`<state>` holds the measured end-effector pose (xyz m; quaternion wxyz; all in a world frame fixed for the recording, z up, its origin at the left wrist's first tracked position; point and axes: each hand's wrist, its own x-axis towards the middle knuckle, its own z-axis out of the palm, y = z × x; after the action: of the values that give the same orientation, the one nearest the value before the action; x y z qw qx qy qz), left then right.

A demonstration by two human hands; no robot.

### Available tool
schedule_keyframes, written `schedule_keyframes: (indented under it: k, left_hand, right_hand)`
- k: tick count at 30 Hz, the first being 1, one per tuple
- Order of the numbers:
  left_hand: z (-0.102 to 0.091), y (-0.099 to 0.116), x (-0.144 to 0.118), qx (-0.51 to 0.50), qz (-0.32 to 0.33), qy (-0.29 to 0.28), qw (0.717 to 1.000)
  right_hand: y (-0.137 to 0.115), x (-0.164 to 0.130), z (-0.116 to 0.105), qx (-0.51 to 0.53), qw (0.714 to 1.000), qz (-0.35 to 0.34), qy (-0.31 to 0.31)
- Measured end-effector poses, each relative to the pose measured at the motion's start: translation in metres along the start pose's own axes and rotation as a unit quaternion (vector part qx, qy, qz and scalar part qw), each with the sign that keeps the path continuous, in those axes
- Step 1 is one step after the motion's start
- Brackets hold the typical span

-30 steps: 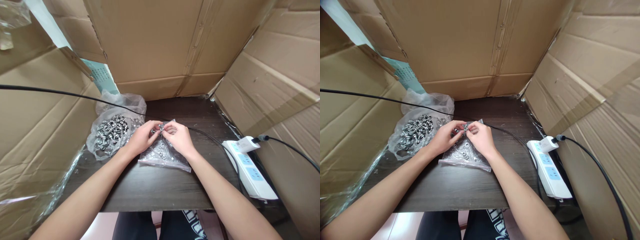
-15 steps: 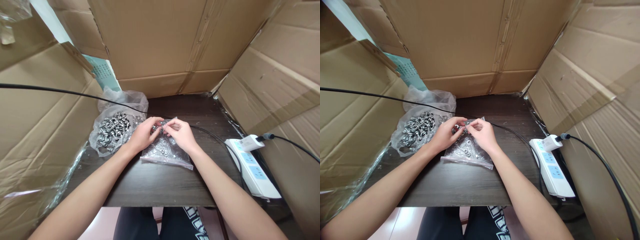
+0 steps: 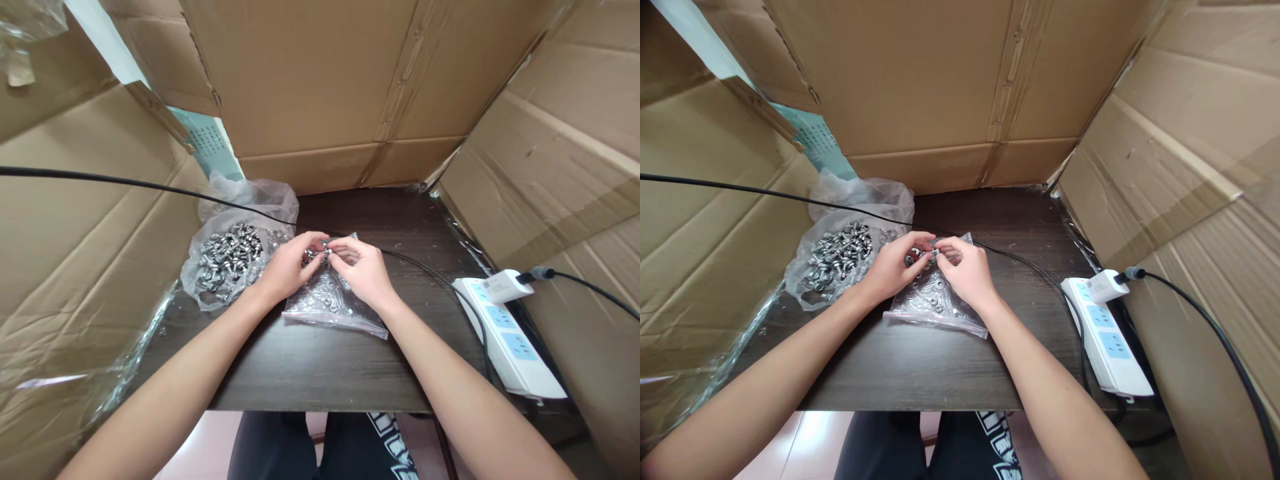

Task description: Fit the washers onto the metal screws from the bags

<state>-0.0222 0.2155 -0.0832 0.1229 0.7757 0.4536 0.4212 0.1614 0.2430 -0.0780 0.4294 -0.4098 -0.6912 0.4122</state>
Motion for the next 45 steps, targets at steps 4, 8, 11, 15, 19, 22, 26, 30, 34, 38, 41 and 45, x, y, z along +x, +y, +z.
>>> schedule_keyframes:
  k: [4, 8, 11, 15, 19, 22, 26, 30, 34, 38, 41, 45]
  left_hand:
    - [0.0, -0.001, 0.0, -0.012, -0.007, -0.001, 1.0]
    - [-0.001, -0.001, -0.001, -0.019, -0.015, 0.004, 1.0]
    - [-0.002, 0.0, -0.001, -0.017, -0.015, 0.015, 1.0]
    - [-0.002, 0.002, 0.0, -0.03, -0.04, 0.03, 0.998]
    - [-0.003, 0.002, 0.002, -0.076, -0.086, 0.029, 0.993]
    - [-0.004, 0.001, 0.003, -0.119, -0.107, 0.02, 0.987]
    - [-0.004, 0.001, 0.004, -0.145, -0.115, 0.026, 0.982]
    - [-0.004, 0.003, 0.004, -0.125, -0.099, 0.033, 0.987]
    - [-0.004, 0.006, 0.004, -0.064, -0.067, 0.028, 0.995]
    - [-0.004, 0.007, 0.003, -0.056, -0.063, 0.033, 0.996]
    - [-0.003, 0.007, 0.003, -0.08, -0.075, 0.039, 0.993]
    - [-0.001, 0.006, 0.004, -0.102, -0.087, 0.036, 0.99]
  right_hand:
    - [-0.004, -0.002, -0.002, -0.058, 0.997, -0.039, -0.01]
    - [-0.005, -0.002, -0.003, -0.063, 0.997, -0.037, -0.02]
    - [-0.003, -0.001, -0.003, -0.05, 0.998, -0.029, -0.03]
    - [-0.004, -0.002, -0.004, -0.05, 0.998, -0.041, -0.026]
    - [-0.009, -0.003, -0.006, -0.09, 0.993, -0.08, -0.01]
    - [-0.012, -0.003, -0.007, -0.094, 0.99, -0.102, -0.008]
    - [-0.01, -0.002, -0.007, -0.057, 0.996, -0.069, -0.018]
    - [-0.004, 0.0, -0.006, 0.01, 1.0, -0.016, -0.021]
    - [0.002, 0.002, -0.005, 0.056, 0.998, 0.014, -0.033]
    - [0.004, 0.004, -0.006, 0.071, 0.996, 0.036, -0.041]
    - [0.003, 0.004, -0.007, 0.078, 0.995, 0.042, -0.039]
    - [0.0, 0.002, -0.006, 0.067, 0.997, 0.01, -0.021]
